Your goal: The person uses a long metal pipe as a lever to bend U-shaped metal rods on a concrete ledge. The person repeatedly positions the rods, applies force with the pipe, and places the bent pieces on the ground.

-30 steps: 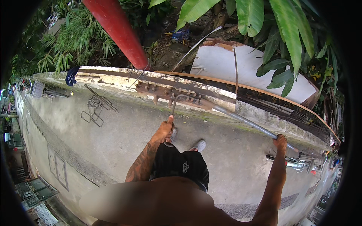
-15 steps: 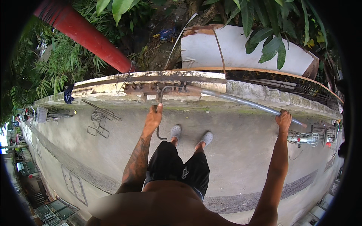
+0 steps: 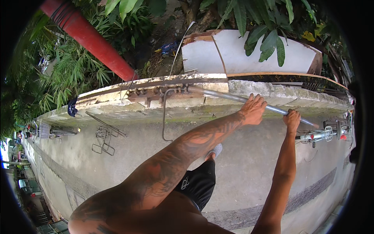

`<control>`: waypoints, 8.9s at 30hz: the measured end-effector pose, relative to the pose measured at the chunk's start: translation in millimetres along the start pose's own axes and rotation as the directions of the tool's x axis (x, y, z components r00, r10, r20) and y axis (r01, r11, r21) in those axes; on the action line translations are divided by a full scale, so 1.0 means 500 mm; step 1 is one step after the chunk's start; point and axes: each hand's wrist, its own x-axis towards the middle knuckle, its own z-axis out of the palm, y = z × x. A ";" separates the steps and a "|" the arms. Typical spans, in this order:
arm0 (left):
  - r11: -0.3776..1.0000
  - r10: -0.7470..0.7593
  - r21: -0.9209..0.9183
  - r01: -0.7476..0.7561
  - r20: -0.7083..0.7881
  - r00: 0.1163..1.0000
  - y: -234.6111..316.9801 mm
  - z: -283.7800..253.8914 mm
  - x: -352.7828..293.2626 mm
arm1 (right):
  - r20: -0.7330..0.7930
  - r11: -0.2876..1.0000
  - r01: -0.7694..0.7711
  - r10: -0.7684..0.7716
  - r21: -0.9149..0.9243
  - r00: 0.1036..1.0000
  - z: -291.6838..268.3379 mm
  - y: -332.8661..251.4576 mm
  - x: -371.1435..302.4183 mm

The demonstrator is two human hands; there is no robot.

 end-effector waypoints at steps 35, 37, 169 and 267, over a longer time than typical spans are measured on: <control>0.635 0.751 -0.308 -0.708 0.031 0.660 0.025 -0.079 -0.642 | -0.268 0.575 -0.811 0.769 -0.108 0.581 -0.480 -0.780 -1.047; 0.616 0.764 -0.319 -0.721 0.018 0.645 0.009 -0.082 -0.657 | -0.285 0.573 -0.814 0.768 -0.093 0.573 -0.484 -0.805 -1.052; 0.736 -0.643 -0.582 0.347 -0.437 0.629 -0.131 -0.480 -0.216 | 0.113 0.727 -0.080 0.002 0.682 0.994 -0.426 -0.029 -0.214; -0.408 -0.895 -0.434 0.803 0.362 -0.260 -0.501 -0.369 -0.654 | 0.448 0.786 0.407 -0.605 0.465 0.658 -0.035 -0.117 0.257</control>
